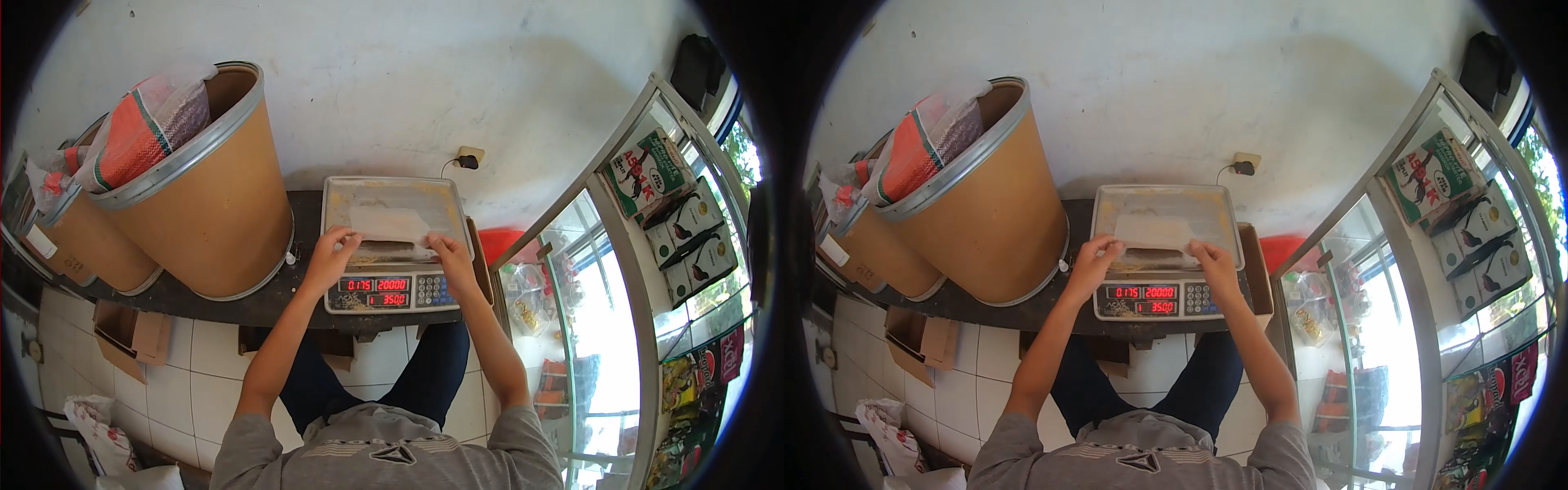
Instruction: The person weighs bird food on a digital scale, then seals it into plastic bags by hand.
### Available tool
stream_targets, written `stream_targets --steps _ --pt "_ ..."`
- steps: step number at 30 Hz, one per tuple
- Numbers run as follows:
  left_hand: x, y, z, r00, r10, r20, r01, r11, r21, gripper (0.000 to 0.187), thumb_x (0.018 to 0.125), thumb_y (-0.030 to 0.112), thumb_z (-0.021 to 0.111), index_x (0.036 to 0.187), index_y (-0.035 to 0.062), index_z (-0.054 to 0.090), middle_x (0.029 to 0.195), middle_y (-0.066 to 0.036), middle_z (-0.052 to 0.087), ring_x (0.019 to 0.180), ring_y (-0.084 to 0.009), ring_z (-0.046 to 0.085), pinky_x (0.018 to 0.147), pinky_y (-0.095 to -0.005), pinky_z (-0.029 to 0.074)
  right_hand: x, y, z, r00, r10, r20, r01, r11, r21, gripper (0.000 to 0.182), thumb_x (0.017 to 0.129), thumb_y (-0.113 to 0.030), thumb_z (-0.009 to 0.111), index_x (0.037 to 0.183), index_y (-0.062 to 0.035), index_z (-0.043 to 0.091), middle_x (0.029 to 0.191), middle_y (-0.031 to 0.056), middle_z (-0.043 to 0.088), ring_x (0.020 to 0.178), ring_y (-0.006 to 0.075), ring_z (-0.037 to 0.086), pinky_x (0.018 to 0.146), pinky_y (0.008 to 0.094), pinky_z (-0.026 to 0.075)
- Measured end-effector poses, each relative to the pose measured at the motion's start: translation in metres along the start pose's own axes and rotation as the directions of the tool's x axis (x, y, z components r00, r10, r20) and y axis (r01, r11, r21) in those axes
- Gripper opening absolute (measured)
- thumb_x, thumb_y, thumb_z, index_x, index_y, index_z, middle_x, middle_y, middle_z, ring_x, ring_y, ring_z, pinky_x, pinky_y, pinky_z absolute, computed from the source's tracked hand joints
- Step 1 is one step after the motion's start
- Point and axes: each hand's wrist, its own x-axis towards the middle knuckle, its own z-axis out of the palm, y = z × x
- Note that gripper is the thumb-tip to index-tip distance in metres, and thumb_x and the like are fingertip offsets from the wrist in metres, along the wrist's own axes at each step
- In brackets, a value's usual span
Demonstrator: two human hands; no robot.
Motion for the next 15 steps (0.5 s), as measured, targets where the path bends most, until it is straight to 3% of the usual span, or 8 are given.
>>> stream_targets --steps 3,5,8,11,12,14,15 --pt "-0.02 -0.004 0.004 1.0 -0.017 -0.017 0.017 1.0 -0.02 0.023 0.088 0.018 0.059 0.093 -0.0035 0.062 0.098 -0.008 0.053 0.08 -0.0137 0.049 0.07 -0.026 0.042 -0.016 0.007 0.0 0.999 -0.006 -0.044 0.001 0.992 -0.123 0.03 0.089 -0.029 0.061 0.091 -0.0002 0.069 0.088 0.0036 0.067 0.085 0.0119 0.059 0.077 0.0253 0.043" --pt "-0.031 -0.006 0.005 0.999 -0.015 -0.041 0.013 0.999 -0.041 0.022 0.088 0.018 0.059 0.094 -0.0033 0.062 0.1 -0.008 0.052 0.079 -0.0139 0.049 0.071 -0.0257 0.042 -0.024 0.015 -0.002 0.985 -0.153 -0.076 0.112 0.917 -0.382 0.029 0.087 -0.025 0.064 0.088 0.0034 0.068 0.087 0.0069 0.066 0.086 0.0144 0.06 0.081 0.0268 0.043" --pt "-0.043 -0.005 0.006 0.999 -0.036 -0.025 0.036 0.999 -0.006 0.021 0.089 0.017 0.058 0.096 -0.0024 0.062 0.102 -0.008 0.051 0.08 -0.0138 0.049 0.072 -0.0258 0.042 -0.038 0.008 0.001 0.983 -0.168 -0.072 0.131 0.921 -0.366 0.027 0.086 -0.022 0.065 0.087 0.0054 0.067 0.085 0.01 0.065 0.085 0.0165 0.06 0.082 0.0282 0.043" --pt "-0.055 -0.008 0.008 0.998 -0.042 -0.049 0.042 0.999 0.006 0.021 0.09 0.016 0.057 0.096 -0.0027 0.062 0.1 -0.009 0.052 0.077 -0.0135 0.05 0.071 -0.0268 0.043 -0.048 0.011 0.001 0.977 -0.204 -0.07 0.171 0.932 -0.32 0.026 0.086 -0.021 0.066 0.087 0.0046 0.067 0.084 0.0071 0.065 0.084 0.015 0.06 0.08 0.0271 0.044" --pt "-0.06 -0.01 0.009 0.995 -0.098 -0.021 0.096 0.993 -0.066 0.021 0.091 0.018 0.056 0.095 -0.0019 0.061 0.095 -0.007 0.054 0.074 -0.0123 0.05 0.069 -0.0256 0.042 -0.051 0.013 0.0 0.977 -0.199 -0.07 0.167 0.933 -0.32 0.026 0.086 -0.021 0.066 0.087 0.0046 0.067 0.084 0.0071 0.065 0.084 0.015 0.06 0.08 0.0271 0.044" --pt "-0.067 -0.012 0.01 0.988 -0.154 0.012 0.154 0.979 -0.136 0.021 0.092 0.019 0.056 0.094 -0.0011 0.06 0.09 -0.006 0.055 0.071 -0.0111 0.051 0.066 -0.0245 0.042 -0.056 0.016 -0.003 0.997 -0.008 -0.076 -0.01 0.972 -0.237 0.025 0.087 -0.024 0.065 0.084 0.0004 0.067 0.081 0.0033 0.064 0.082 0.0115 0.06 0.075 0.0262 0.045" --pt "-0.071 -0.012 0.01 0.969 -0.235 0.081 0.248 0.943 -0.221 0.02 0.093 0.02 0.055 0.092 0.0005 0.06 0.084 -0.003 0.056 0.069 -0.0096 0.052 0.063 -0.0232 0.041 -0.057 0.017 -0.004 0.997 -0.005 -0.077 -0.013 0.972 -0.236 0.025 0.087 -0.024 0.065 0.084 0.0004 0.067 0.081 0.0033 0.064 0.082 0.0115 0.06 0.075 0.0262 0.045"
